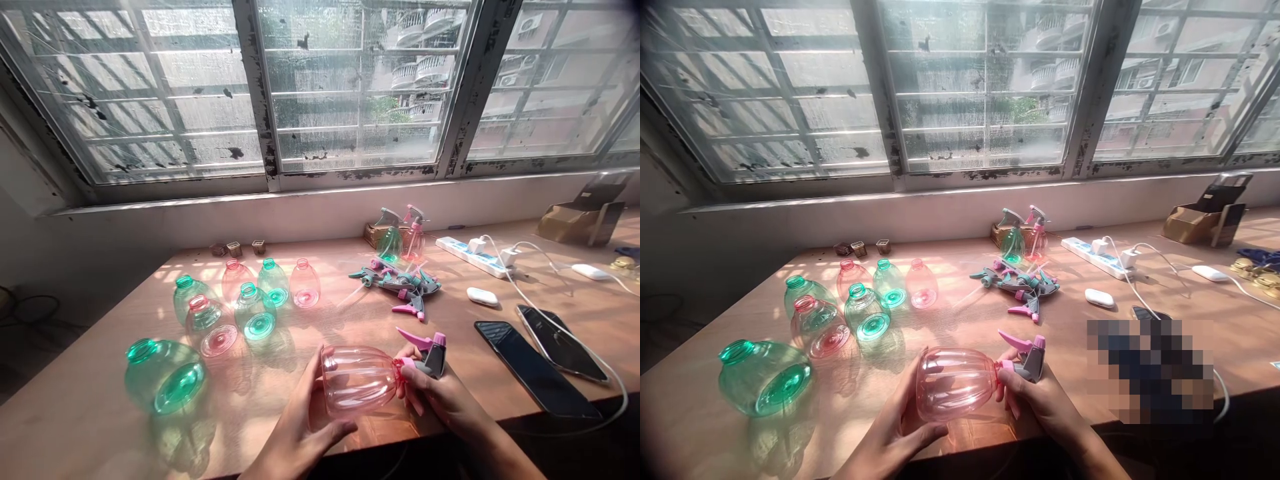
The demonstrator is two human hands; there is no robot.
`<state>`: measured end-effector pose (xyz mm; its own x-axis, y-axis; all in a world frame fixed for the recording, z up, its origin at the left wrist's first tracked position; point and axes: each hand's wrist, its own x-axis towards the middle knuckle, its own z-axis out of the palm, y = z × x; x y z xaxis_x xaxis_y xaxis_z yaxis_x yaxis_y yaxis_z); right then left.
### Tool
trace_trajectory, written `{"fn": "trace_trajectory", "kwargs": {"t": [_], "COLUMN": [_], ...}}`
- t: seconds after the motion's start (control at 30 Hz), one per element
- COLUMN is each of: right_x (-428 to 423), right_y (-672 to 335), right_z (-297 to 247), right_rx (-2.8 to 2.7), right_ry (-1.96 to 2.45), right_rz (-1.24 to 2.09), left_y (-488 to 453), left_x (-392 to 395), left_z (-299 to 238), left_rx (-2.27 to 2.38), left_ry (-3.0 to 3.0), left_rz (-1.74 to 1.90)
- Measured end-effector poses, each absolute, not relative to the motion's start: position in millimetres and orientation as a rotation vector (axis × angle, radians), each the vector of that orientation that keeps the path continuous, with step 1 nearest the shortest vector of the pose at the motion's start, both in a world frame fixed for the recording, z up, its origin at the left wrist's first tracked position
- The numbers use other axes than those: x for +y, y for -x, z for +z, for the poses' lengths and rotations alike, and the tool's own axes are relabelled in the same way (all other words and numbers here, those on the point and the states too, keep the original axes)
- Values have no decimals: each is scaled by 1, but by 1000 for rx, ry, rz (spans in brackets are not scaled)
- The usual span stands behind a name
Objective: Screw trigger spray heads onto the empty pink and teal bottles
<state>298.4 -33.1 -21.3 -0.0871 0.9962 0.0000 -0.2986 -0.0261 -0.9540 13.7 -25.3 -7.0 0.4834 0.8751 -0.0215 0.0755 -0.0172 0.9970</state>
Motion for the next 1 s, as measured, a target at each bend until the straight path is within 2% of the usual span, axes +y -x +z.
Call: {"fn": "trace_trajectory", "kwargs": {"t": [1.0], "right_x": [-31], "right_y": [-303], "right_z": [-32], "right_rx": [-1062], "right_ry": [897], "right_rz": [1413], "left_y": [-13], "left_x": [-25], "left_z": [-14], "left_rx": [801], "left_ry": [-1396], "left_rz": [846]}}
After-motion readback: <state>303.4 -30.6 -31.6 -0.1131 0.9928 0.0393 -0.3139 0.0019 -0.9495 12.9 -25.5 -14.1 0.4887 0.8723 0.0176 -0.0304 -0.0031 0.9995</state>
